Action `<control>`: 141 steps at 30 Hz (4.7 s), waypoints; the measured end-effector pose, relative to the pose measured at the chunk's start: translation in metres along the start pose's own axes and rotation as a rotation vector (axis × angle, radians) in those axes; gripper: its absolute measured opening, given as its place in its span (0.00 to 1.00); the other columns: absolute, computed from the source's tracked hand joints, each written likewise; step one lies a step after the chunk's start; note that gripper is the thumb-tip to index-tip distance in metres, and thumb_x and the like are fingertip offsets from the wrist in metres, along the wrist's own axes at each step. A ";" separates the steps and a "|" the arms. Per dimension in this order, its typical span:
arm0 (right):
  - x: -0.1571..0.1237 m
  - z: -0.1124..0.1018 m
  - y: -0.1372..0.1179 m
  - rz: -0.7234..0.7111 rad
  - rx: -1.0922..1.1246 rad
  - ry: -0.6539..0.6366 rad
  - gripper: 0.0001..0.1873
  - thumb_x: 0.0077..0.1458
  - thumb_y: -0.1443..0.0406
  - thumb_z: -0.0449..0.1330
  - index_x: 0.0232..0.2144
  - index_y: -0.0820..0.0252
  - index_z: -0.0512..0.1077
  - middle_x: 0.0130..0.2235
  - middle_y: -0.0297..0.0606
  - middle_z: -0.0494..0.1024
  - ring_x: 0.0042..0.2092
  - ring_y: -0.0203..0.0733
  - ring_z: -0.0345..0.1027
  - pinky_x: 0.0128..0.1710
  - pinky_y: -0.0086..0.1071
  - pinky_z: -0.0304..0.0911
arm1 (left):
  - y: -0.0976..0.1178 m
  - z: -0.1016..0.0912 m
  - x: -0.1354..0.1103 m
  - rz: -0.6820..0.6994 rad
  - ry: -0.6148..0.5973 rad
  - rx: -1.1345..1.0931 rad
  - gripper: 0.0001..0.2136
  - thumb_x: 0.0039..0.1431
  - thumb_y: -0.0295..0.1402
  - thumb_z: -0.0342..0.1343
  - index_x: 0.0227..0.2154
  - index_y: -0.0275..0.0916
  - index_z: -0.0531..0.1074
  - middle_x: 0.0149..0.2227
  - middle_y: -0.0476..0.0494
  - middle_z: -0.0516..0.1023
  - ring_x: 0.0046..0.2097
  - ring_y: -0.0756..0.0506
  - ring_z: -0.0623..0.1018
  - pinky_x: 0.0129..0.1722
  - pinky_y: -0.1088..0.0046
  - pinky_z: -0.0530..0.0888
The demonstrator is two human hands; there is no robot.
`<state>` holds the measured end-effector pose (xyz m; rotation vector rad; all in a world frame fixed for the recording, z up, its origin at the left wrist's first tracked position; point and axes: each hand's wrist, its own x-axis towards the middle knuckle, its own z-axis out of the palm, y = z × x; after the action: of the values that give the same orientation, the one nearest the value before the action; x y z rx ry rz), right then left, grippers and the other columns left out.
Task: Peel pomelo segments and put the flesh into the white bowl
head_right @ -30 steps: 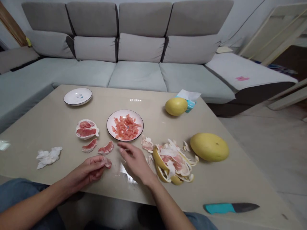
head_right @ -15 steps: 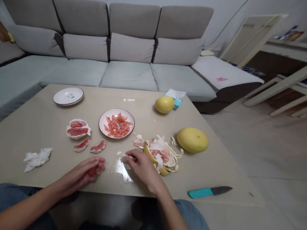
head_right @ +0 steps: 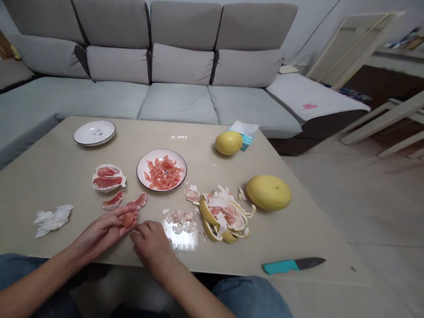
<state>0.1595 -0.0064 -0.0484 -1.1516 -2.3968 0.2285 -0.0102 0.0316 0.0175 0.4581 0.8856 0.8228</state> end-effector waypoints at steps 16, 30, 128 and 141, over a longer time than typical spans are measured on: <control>-0.005 -0.018 0.017 0.029 -0.108 0.022 0.07 0.56 0.71 0.60 0.37 0.57 0.73 0.35 0.38 0.76 0.38 0.42 0.64 0.39 0.34 0.58 | -0.002 0.002 -0.001 -0.027 0.021 0.125 0.21 0.51 0.22 0.65 0.47 0.38 0.69 0.39 0.46 0.80 0.43 0.51 0.79 0.51 0.73 0.71; -0.007 -0.050 0.010 0.476 0.625 0.063 0.10 0.63 0.64 0.53 0.35 0.57 0.74 0.33 0.36 0.77 0.34 0.39 0.70 0.36 0.30 0.63 | -0.033 0.004 -0.006 -0.023 -0.077 0.123 0.15 0.48 0.26 0.68 0.38 0.36 0.70 0.32 0.49 0.76 0.33 0.54 0.73 0.37 0.78 0.68; -0.003 -0.063 -0.007 0.444 0.806 0.255 0.04 0.53 0.69 0.60 0.32 0.59 0.76 0.33 0.37 0.75 0.27 0.33 0.66 0.26 0.26 0.62 | -0.014 0.008 -0.012 0.567 -0.156 1.058 0.03 0.58 0.28 0.56 0.34 0.38 0.74 0.37 0.43 0.72 0.40 0.46 0.75 0.40 0.71 0.74; -0.003 -0.072 -0.005 0.510 0.846 0.194 0.09 0.61 0.65 0.55 0.28 0.58 0.69 0.28 0.33 0.69 0.29 0.36 0.63 0.29 0.28 0.58 | -0.020 0.005 -0.007 0.274 -0.123 0.673 0.07 0.52 0.31 0.63 0.33 0.36 0.72 0.33 0.47 0.72 0.36 0.50 0.73 0.38 0.76 0.71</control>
<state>0.1922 -0.0154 0.0153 -1.2285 -1.5102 1.1076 -0.0002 0.0135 0.0110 1.2279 0.9877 0.7181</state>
